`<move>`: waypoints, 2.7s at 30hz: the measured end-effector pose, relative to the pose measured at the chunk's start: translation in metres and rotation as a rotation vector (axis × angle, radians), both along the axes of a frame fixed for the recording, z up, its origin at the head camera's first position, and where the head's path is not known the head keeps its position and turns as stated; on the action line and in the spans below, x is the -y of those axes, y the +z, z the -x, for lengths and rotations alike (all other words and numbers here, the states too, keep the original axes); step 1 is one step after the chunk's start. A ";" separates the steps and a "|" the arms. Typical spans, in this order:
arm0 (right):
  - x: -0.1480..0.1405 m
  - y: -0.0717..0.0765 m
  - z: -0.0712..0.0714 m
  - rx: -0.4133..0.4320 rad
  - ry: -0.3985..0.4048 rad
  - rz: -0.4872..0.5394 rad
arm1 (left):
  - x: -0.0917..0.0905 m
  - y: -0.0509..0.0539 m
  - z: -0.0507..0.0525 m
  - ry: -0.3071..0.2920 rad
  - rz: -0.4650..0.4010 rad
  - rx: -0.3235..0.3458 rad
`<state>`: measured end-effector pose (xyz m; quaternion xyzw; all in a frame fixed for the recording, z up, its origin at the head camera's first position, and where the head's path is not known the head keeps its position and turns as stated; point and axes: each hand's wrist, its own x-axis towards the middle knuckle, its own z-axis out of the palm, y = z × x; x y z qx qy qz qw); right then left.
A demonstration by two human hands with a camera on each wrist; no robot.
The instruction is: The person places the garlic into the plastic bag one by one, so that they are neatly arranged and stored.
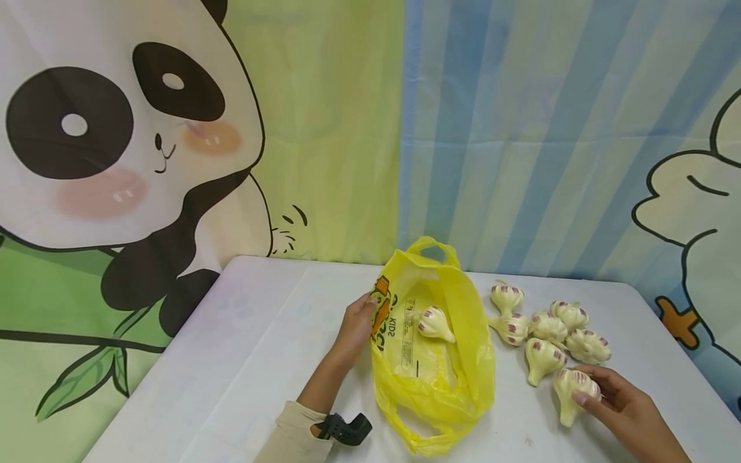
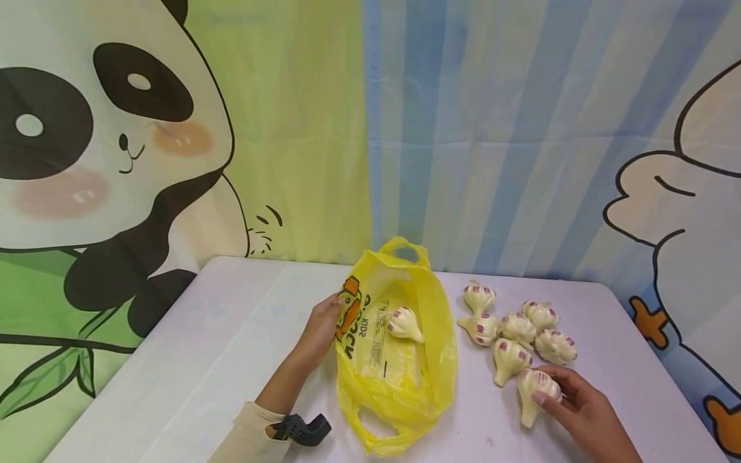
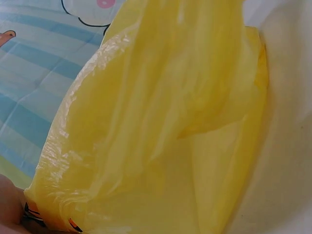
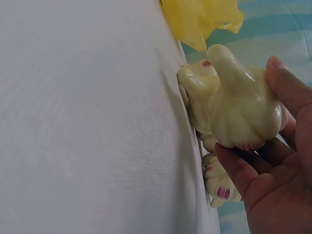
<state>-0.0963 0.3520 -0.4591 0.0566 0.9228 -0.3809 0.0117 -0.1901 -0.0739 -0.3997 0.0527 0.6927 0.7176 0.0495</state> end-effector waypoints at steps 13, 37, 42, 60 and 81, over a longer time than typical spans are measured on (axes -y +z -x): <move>0.011 0.015 0.003 -0.099 0.060 0.040 | 0.003 -0.002 0.002 -0.019 -0.007 0.034; 0.036 0.039 0.009 -0.223 0.111 0.053 | 0.001 -0.034 0.020 0.006 -0.030 0.015; 0.041 0.045 0.015 -0.286 0.142 0.075 | 0.001 -0.033 0.021 -0.001 -0.037 0.022; 0.060 0.067 0.029 -0.411 0.232 0.149 | 0.000 -0.036 0.019 0.002 -0.029 0.020; 0.078 0.078 0.050 -0.451 0.263 0.215 | 0.001 -0.031 0.018 -0.006 -0.035 -0.001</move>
